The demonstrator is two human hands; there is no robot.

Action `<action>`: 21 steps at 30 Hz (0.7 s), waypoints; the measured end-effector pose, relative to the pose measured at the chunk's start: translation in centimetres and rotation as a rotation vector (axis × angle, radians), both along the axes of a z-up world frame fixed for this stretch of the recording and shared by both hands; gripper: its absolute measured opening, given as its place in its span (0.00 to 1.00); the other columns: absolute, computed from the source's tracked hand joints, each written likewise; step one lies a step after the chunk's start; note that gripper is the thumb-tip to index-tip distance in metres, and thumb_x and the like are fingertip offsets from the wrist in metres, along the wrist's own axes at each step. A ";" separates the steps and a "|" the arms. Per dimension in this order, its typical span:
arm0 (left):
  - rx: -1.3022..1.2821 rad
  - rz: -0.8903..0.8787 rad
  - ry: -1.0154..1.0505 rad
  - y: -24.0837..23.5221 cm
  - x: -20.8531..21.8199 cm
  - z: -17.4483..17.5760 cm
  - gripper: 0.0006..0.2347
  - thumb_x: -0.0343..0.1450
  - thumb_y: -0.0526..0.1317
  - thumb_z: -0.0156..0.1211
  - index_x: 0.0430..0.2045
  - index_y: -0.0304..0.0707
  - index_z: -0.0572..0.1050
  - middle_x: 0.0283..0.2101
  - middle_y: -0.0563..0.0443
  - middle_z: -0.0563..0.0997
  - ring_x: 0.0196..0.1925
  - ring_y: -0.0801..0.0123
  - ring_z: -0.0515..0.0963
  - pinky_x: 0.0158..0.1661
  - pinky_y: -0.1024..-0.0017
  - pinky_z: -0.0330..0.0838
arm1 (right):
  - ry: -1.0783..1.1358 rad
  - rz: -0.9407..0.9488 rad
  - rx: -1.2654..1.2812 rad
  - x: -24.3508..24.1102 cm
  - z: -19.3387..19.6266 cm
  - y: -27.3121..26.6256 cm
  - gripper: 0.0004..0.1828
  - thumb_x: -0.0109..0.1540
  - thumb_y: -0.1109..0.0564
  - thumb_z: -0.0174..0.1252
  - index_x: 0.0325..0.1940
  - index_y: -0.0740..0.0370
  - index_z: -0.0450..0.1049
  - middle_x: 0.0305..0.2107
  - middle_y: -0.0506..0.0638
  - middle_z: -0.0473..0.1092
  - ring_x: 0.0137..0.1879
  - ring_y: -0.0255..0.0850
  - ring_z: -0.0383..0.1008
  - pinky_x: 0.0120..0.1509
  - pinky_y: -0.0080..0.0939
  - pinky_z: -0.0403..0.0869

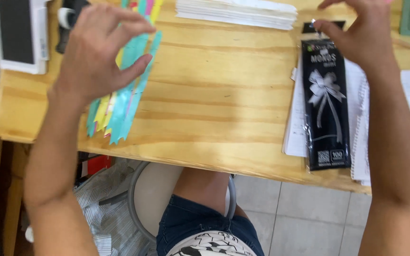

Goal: The person sits at a wooden desk and sorts colorful paper strips by color. They pick up white strips, align them, and place them in a neat stack. Then they repeat the process with teal, pink, and yellow strips, organizing each color group separately.

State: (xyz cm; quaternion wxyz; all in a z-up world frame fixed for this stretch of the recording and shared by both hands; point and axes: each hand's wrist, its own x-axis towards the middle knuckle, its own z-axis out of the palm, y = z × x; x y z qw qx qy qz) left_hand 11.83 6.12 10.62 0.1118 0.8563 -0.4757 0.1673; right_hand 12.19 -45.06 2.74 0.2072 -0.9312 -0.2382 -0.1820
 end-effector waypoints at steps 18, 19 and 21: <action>-0.482 0.651 0.253 0.0 -20.7 -11.2 0.08 0.77 0.40 0.55 0.46 0.41 0.76 0.48 0.51 0.80 0.47 0.58 0.78 0.49 0.59 0.69 | 0.124 0.291 0.253 6.8 -6.1 31.1 0.14 0.64 0.58 0.73 0.50 0.61 0.78 0.44 0.52 0.75 0.45 0.46 0.73 0.48 0.47 0.70; -0.537 0.635 0.272 -0.2 -21.3 -11.2 0.07 0.77 0.40 0.56 0.45 0.40 0.77 0.47 0.50 0.81 0.48 0.60 0.79 0.50 0.60 0.70 | 0.203 0.191 0.322 7.9 -6.5 31.9 0.18 0.63 0.55 0.75 0.52 0.59 0.74 0.44 0.50 0.73 0.45 0.44 0.74 0.45 0.46 0.71; -0.599 0.616 0.286 -0.4 -22.2 -11.3 0.07 0.77 0.40 0.58 0.45 0.39 0.77 0.47 0.49 0.82 0.48 0.61 0.80 0.50 0.62 0.70 | 0.274 0.091 0.385 9.3 -6.8 33.3 0.23 0.63 0.52 0.77 0.53 0.56 0.70 0.45 0.49 0.71 0.45 0.42 0.74 0.42 0.45 0.73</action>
